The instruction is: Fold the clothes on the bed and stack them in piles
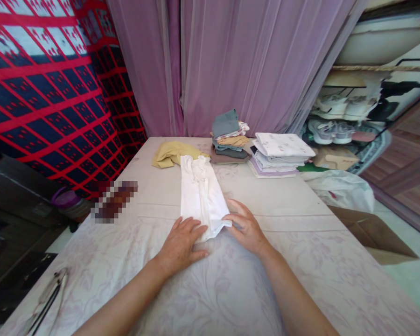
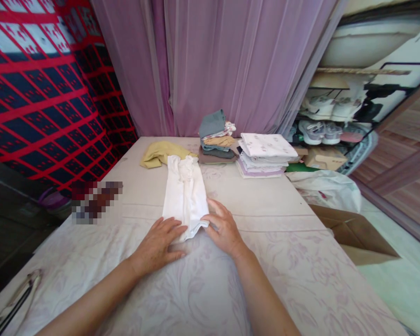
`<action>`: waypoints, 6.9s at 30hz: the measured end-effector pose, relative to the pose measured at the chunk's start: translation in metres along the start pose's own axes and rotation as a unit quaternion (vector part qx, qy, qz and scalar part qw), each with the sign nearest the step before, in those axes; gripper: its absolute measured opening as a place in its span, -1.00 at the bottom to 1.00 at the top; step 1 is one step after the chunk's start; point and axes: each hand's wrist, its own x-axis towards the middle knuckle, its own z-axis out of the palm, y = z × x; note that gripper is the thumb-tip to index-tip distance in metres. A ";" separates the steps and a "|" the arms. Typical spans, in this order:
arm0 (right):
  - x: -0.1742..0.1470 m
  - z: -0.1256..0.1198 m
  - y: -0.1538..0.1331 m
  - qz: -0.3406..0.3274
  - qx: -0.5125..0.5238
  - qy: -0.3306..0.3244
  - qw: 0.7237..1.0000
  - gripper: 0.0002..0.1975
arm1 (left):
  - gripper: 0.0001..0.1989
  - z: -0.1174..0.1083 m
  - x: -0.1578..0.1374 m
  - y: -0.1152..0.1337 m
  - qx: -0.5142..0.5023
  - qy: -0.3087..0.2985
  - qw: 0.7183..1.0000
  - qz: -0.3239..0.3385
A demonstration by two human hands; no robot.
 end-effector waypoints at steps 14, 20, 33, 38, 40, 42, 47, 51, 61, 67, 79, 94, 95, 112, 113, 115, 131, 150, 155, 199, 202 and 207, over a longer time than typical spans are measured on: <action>-0.004 0.008 0.013 0.012 -0.075 -0.009 0.997 -0.72 | -0.56 0.013 -0.007 0.000 0.085 0.055 0.995 -0.014; -0.001 0.001 0.001 -0.012 -0.095 -0.037 0.995 -0.75 | -0.68 -0.009 -0.013 -0.010 0.039 0.114 0.993 0.007; 0.007 -0.021 -0.028 0.110 0.023 -0.174 0.978 -0.74 | -0.70 -0.067 0.006 -0.006 -0.023 -0.056 0.998 -0.011; 0.037 -0.001 -0.001 0.159 0.058 -0.101 0.980 -0.78 | -0.65 -0.070 0.051 -0.042 -0.124 0.003 0.989 -0.086; 0.042 0.009 0.008 0.184 0.035 -0.077 0.979 -0.78 | -0.63 -0.061 0.064 -0.054 -0.160 0.019 0.983 -0.093; 0.044 0.018 0.013 0.210 -0.005 -0.050 0.976 -0.68 | -0.61 -0.050 0.073 -0.064 -0.188 0.040 0.976 -0.100; 0.045 0.028 0.017 0.225 -0.081 -0.004 0.971 -0.55 | -0.55 -0.033 0.081 -0.079 -0.182 0.069 0.973 -0.125; 0.049 0.030 0.023 0.201 -0.122 -0.010 0.972 -0.53 | -0.57 -0.033 0.085 -0.089 -0.159 0.067 0.979 -0.104; 0.048 0.035 0.027 0.158 -0.148 0.012 0.976 -0.61 | -0.62 -0.012 0.084 -0.094 -0.116 0.192 0.973 -0.062; 0.046 0.039 0.031 0.164 -0.179 0.023 0.970 -0.62 | -0.61 -0.004 0.086 -0.099 -0.091 0.219 0.970 -0.057; 0.041 0.038 0.009 0.018 -0.174 -0.015 0.985 -0.59 | -0.40 0.004 0.032 -0.037 0.061 0.057 0.996 -0.033; 0.027 0.045 0.017 0.063 -0.227 -0.033 0.971 -0.54 | -0.32 0.001 0.022 -0.052 0.094 0.099 0.985 -0.104; 0.026 0.045 0.020 0.078 -0.227 -0.004 0.971 -0.56 | -0.36 -0.001 0.022 -0.056 0.098 0.106 0.979 -0.143; 0.111 0.064 -0.030 0.043 -0.156 -0.133 0.978 -0.61 | -0.53 -0.005 0.018 -0.065 0.053 0.104 0.980 -0.159; 0.119 0.069 -0.033 0.040 -0.156 -0.163 0.973 -0.60 | -0.54 -0.005 0.018 -0.066 0.053 0.107 0.980 -0.156; 0.129 0.076 -0.035 0.022 -0.159 -0.207 0.965 -0.58 | -0.55 -0.003 0.018 -0.067 0.055 0.112 0.981 -0.151; 0.142 0.079 -0.018 -0.004 -0.079 -0.225 0.971 -0.72 | -0.53 -0.003 0.018 -0.064 0.032 0.114 0.981 -0.155; 0.152 0.067 -0.029 -0.090 -0.171 -0.276 0.942 -0.77 | -0.56 -0.003 0.017 -0.063 0.043 0.116 0.981 -0.148; 0.149 0.063 -0.025 -0.082 -0.110 -0.266 0.954 -0.79 | -0.58 -0.004 0.017 -0.062 0.036 0.111 0.982 -0.148; 0.152 0.062 -0.029 0.044 -0.195 -0.334 0.921 -0.73 | -0.51 -0.005 0.019 -0.059 0.061 0.085 0.981 -0.164; 0.151 0.060 -0.027 0.041 -0.181 -0.309 0.933 -0.82 | -0.50 -0.004 0.019 -0.060 0.061 0.087 0.982 -0.153; 0.139 0.053 -0.012 0.091 -0.128 -0.115 0.981 -0.79 | -0.50 -0.001 0.017 -0.063 0.062 0.090 0.993 -0.048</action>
